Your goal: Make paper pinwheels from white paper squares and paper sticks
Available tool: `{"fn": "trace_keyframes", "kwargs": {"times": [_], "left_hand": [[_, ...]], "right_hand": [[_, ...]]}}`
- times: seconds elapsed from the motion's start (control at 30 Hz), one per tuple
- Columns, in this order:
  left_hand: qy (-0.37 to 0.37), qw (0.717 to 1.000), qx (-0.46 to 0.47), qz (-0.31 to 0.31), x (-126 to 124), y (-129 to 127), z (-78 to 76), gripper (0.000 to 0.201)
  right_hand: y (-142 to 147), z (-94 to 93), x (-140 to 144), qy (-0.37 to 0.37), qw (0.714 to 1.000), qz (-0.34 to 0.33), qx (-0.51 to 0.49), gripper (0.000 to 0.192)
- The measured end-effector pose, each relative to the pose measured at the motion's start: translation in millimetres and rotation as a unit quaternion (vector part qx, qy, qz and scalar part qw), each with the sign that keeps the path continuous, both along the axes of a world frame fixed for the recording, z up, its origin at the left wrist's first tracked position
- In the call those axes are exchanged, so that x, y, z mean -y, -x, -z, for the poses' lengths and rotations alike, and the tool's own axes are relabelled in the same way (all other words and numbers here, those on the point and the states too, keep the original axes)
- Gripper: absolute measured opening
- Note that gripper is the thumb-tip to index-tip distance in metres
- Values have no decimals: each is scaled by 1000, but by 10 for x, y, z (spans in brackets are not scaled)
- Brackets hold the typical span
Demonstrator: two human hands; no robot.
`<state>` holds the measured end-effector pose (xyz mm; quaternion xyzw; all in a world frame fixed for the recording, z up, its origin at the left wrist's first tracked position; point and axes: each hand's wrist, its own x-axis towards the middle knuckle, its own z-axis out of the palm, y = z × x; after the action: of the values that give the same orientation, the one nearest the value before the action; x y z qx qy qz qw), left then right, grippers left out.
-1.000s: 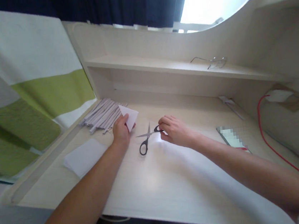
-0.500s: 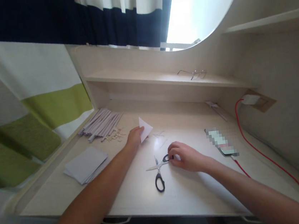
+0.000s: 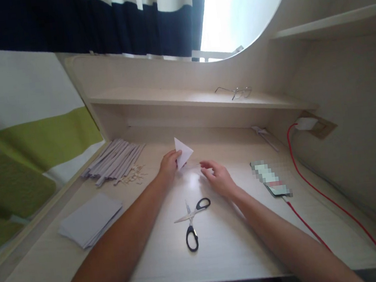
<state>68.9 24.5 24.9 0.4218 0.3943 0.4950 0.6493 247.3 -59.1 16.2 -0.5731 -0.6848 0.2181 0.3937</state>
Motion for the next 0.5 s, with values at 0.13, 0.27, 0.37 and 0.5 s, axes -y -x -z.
{"fn": "trace_keyframes", "kwargs": {"times": [0.13, 0.27, 0.37, 0.5], "left_hand": [[-34, 996, -18, 85, 361, 151, 2, 30], [-67, 990, -44, 118, 625, 183, -7, 34], [-105, 987, -63, 101, 726, 204, -40, 43], [-208, 964, -146, 85, 844, 229, -64, 68]], "right_hand": [[-42, -127, 205, 69, 985, 2, -156, 46], [43, -188, 344, 130, 956, -47, -260, 39], [63, -161, 385, 136, 937, -30, -319, 37], [29, -112, 409, 137, 917, 1, -374, 35]]}}
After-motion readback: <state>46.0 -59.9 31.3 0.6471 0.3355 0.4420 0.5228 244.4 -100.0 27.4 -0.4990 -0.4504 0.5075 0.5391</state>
